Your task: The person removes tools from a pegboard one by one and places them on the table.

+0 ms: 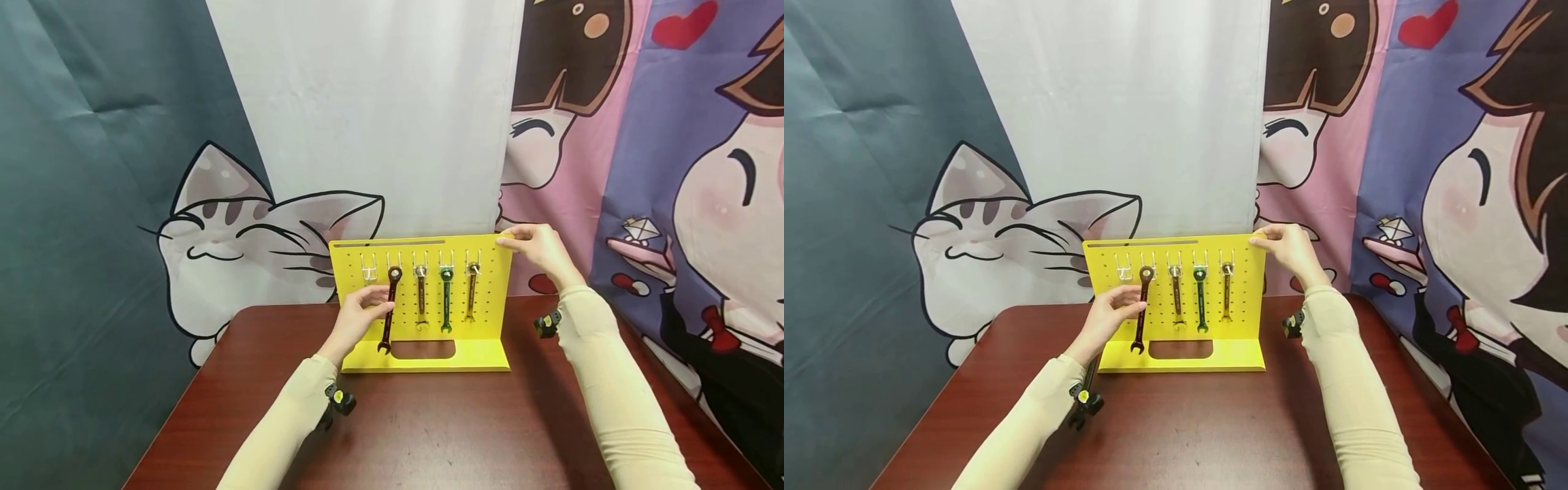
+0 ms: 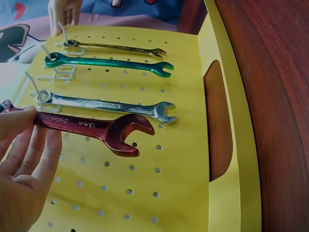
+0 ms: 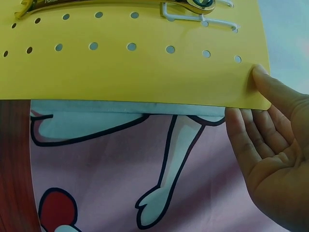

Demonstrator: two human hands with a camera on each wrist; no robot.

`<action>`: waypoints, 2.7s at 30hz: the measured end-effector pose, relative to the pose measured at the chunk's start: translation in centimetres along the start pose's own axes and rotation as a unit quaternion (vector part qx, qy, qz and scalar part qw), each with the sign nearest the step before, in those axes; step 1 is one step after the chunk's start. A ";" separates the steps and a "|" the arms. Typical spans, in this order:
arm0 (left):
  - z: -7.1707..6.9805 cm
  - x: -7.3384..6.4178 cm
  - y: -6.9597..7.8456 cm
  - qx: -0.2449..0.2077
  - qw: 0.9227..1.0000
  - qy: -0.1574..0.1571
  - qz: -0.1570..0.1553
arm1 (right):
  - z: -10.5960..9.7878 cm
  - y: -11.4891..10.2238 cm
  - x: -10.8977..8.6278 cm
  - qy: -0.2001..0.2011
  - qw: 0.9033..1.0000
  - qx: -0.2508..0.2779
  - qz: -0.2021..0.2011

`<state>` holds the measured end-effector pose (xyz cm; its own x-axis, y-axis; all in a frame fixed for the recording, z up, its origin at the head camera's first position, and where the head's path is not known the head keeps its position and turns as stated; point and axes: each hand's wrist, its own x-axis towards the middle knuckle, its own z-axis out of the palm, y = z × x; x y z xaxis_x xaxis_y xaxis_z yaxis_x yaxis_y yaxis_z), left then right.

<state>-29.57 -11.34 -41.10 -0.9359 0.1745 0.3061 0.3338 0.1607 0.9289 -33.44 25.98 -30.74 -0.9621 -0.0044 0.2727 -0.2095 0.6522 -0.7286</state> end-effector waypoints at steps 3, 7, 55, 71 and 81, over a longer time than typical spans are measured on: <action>-0.4 -0.5 0.2 0.012 1.000 0.000 0.009 | 0.0 0.1 0.1 -0.001 1.000 -0.002 0.000; -0.9 -0.9 0.5 0.024 1.000 -0.004 0.018 | -0.1 0.4 0.2 0.005 1.000 -0.006 -0.004; -12.2 -6.0 0.2 0.059 0.992 0.094 -0.064 | 0.3 0.6 0.2 0.002 1.000 0.015 -0.002; -11.9 -6.7 -3.7 0.086 0.984 0.070 -0.138 | 0.1 0.3 0.0 0.001 1.000 0.014 -0.004; -11.5 -7.2 -6.2 0.111 0.977 0.063 -0.169 | 0.1 0.4 -0.1 -0.001 1.000 0.016 0.001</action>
<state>-26.20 -24.77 -46.66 -0.9987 -0.0431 0.0266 0.0073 0.3976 0.9175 -33.44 26.17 -31.17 -0.9626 -0.0044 0.2711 -0.2137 0.6275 -0.7487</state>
